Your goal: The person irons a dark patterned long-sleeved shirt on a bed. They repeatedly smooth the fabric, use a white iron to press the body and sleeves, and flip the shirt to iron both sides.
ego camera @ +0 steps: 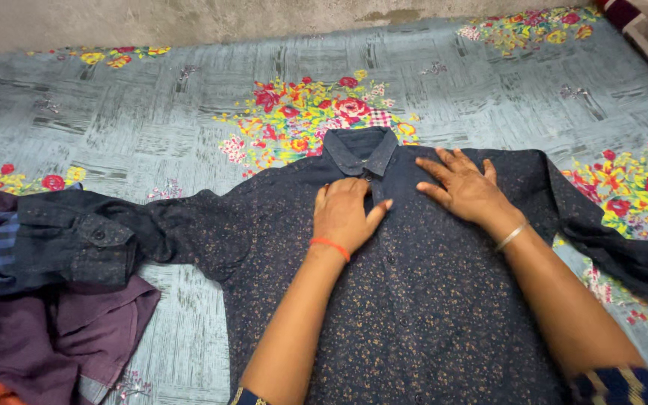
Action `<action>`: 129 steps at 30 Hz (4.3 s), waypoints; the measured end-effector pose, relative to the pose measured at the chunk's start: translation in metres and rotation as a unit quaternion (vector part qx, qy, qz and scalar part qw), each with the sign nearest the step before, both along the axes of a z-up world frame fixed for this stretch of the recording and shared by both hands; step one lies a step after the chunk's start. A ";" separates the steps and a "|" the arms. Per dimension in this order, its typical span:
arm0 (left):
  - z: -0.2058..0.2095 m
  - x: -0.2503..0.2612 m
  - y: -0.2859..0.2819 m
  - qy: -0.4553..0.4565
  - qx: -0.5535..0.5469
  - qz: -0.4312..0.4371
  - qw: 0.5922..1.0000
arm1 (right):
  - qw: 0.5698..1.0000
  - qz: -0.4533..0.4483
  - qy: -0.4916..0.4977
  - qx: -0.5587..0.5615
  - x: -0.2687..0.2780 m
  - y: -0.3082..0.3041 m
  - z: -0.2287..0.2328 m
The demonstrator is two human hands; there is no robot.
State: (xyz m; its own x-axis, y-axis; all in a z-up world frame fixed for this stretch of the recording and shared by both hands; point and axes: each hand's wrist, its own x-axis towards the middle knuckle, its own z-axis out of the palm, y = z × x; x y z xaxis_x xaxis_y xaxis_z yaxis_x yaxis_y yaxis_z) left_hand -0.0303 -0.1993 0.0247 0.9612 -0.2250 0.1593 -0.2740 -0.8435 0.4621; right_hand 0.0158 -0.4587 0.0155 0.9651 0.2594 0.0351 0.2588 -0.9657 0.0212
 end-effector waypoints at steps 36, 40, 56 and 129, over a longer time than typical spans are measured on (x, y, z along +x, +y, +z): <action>0.032 -0.420 -0.003 0.004 0.054 -0.178 0.982 | 0.985 -0.163 0.047 -0.028 -0.473 -0.045 0.013; 0.033 -0.453 -0.003 0.007 0.061 -0.194 0.979 | 0.991 -0.126 -0.027 0.030 -0.487 -0.018 0.026; 0.020 -0.496 0.032 -0.036 0.035 0.001 0.999 | 0.994 -0.080 0.074 -0.010 -0.541 0.047 0.022; 0.011 -0.403 0.047 0.012 -0.035 0.156 0.987 | 0.957 -0.166 0.112 0.210 -0.211 0.184 0.084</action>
State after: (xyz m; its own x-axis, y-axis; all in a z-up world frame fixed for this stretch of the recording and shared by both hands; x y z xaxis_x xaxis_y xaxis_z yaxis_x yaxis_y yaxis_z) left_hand -0.4336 -0.1519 0.0356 0.9858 0.0939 0.1394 0.0068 -0.8510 0.5251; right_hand -0.1953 -0.2743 0.0991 0.9872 -0.0551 -0.1494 -0.1121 -0.9069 -0.4061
